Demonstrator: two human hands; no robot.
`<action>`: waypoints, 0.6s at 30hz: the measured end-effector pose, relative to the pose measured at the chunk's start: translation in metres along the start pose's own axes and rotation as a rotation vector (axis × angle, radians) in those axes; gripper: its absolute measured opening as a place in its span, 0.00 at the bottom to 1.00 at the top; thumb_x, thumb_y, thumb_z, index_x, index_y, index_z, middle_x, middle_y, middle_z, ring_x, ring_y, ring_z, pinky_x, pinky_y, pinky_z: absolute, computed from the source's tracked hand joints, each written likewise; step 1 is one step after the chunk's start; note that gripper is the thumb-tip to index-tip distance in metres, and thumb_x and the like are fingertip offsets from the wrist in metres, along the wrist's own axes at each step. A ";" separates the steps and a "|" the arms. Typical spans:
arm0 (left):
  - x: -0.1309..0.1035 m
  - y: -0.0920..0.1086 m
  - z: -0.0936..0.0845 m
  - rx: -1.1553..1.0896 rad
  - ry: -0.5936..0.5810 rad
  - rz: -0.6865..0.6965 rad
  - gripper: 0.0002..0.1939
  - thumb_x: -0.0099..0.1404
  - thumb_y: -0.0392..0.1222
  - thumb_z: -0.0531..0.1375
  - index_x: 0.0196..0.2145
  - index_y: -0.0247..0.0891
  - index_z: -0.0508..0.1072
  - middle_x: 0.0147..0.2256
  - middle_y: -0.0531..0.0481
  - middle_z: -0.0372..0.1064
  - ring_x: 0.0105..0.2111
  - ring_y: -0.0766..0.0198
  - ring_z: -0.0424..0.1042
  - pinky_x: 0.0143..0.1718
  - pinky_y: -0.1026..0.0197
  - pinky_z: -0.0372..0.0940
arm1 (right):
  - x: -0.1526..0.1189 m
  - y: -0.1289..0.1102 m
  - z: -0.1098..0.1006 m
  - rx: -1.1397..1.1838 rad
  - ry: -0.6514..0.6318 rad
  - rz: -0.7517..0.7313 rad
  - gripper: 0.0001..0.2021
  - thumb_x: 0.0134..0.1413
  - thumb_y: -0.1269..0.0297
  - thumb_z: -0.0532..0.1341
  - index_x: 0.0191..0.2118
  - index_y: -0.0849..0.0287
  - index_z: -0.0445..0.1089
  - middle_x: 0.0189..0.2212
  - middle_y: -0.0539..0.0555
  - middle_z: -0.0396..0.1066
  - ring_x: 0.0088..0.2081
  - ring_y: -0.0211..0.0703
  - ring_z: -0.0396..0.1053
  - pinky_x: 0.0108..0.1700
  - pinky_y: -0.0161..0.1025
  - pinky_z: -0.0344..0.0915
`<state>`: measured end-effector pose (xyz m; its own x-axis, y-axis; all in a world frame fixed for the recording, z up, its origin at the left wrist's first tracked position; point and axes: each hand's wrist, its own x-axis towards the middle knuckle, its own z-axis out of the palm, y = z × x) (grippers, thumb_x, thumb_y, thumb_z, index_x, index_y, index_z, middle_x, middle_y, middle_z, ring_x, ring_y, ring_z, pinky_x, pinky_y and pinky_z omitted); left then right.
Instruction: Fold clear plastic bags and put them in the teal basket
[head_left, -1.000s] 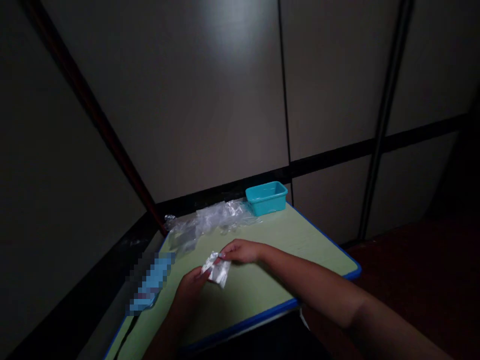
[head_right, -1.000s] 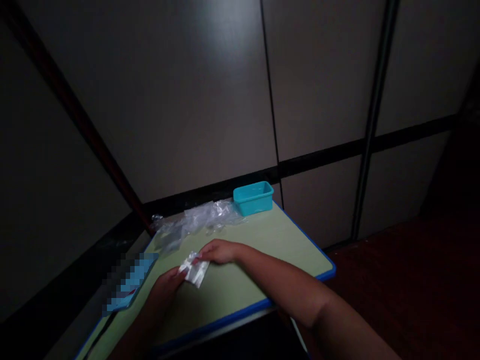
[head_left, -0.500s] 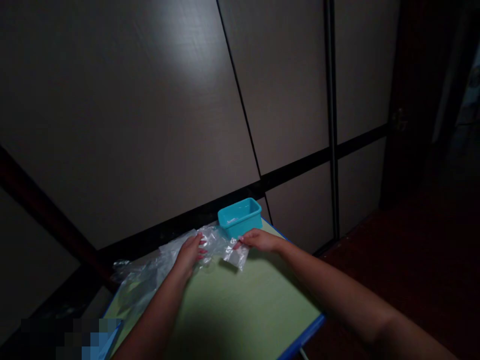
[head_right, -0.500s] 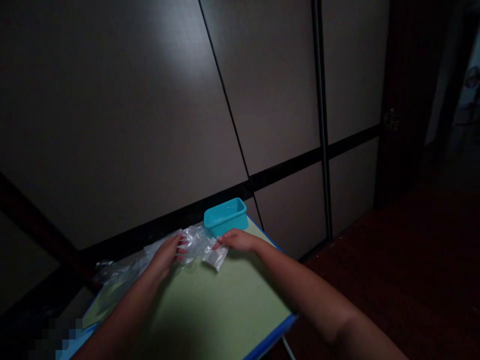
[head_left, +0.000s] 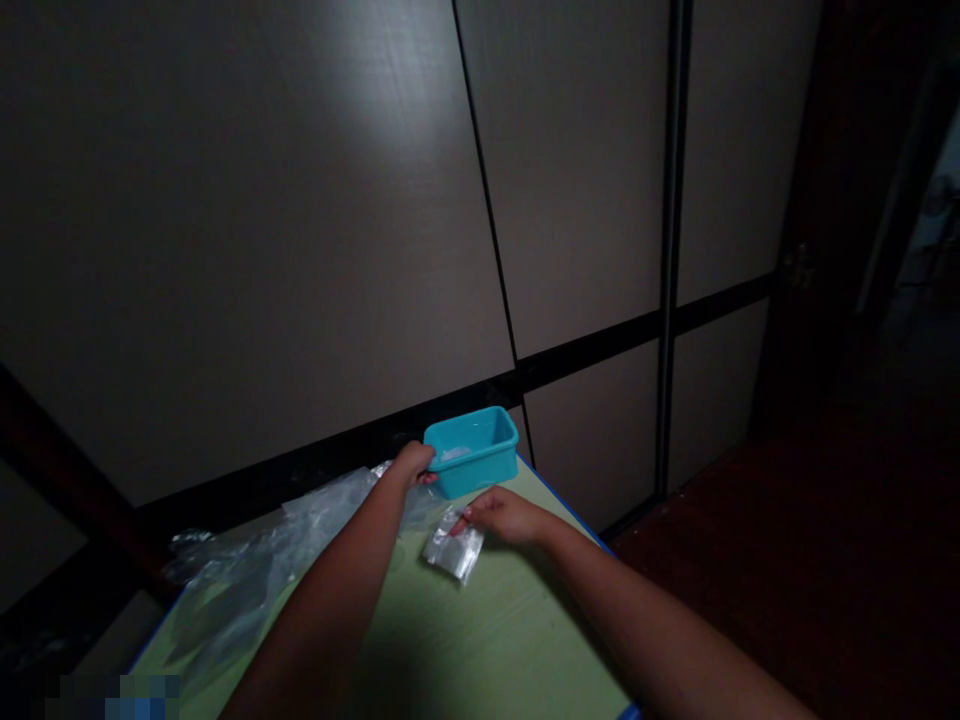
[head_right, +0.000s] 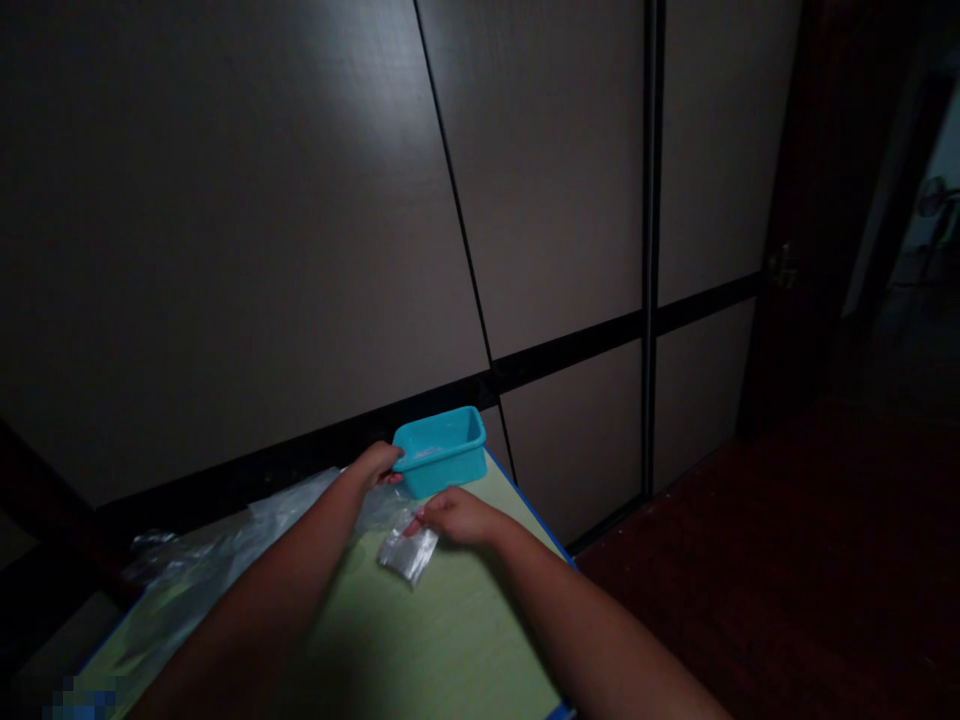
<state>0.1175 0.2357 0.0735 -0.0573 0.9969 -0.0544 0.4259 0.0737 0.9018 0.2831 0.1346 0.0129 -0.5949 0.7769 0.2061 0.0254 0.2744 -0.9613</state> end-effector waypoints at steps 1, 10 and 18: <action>-0.001 0.004 0.000 0.022 0.001 -0.028 0.07 0.55 0.40 0.58 0.24 0.32 0.69 0.12 0.53 0.59 0.11 0.62 0.63 0.17 0.61 0.59 | 0.000 -0.001 0.000 0.002 -0.002 0.004 0.32 0.46 0.37 0.56 0.38 0.67 0.76 0.21 0.51 0.67 0.22 0.32 0.54 0.29 0.34 0.52; -0.050 0.054 -0.071 0.120 0.066 -0.086 0.05 0.57 0.39 0.57 0.26 0.34 0.69 0.11 0.51 0.61 0.11 0.61 0.63 0.14 0.63 0.57 | -0.012 -0.003 -0.002 0.134 -0.102 0.063 0.30 0.42 0.40 0.61 0.34 0.68 0.77 0.20 0.52 0.69 0.22 0.33 0.59 0.32 0.36 0.55; -0.159 0.006 -0.153 0.142 -0.078 -0.091 0.11 0.54 0.43 0.58 0.35 0.36 0.72 0.15 0.53 0.66 0.10 0.65 0.62 0.10 0.67 0.54 | -0.012 0.009 -0.001 0.118 -0.039 0.165 0.29 0.38 0.40 0.62 0.31 0.67 0.77 0.18 0.53 0.68 0.22 0.37 0.61 0.29 0.37 0.57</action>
<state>-0.0092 0.0731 0.1530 -0.0330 0.9847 -0.1711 0.5457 0.1612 0.8223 0.2909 0.1287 0.0021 -0.6211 0.7828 0.0388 0.0320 0.0748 -0.9967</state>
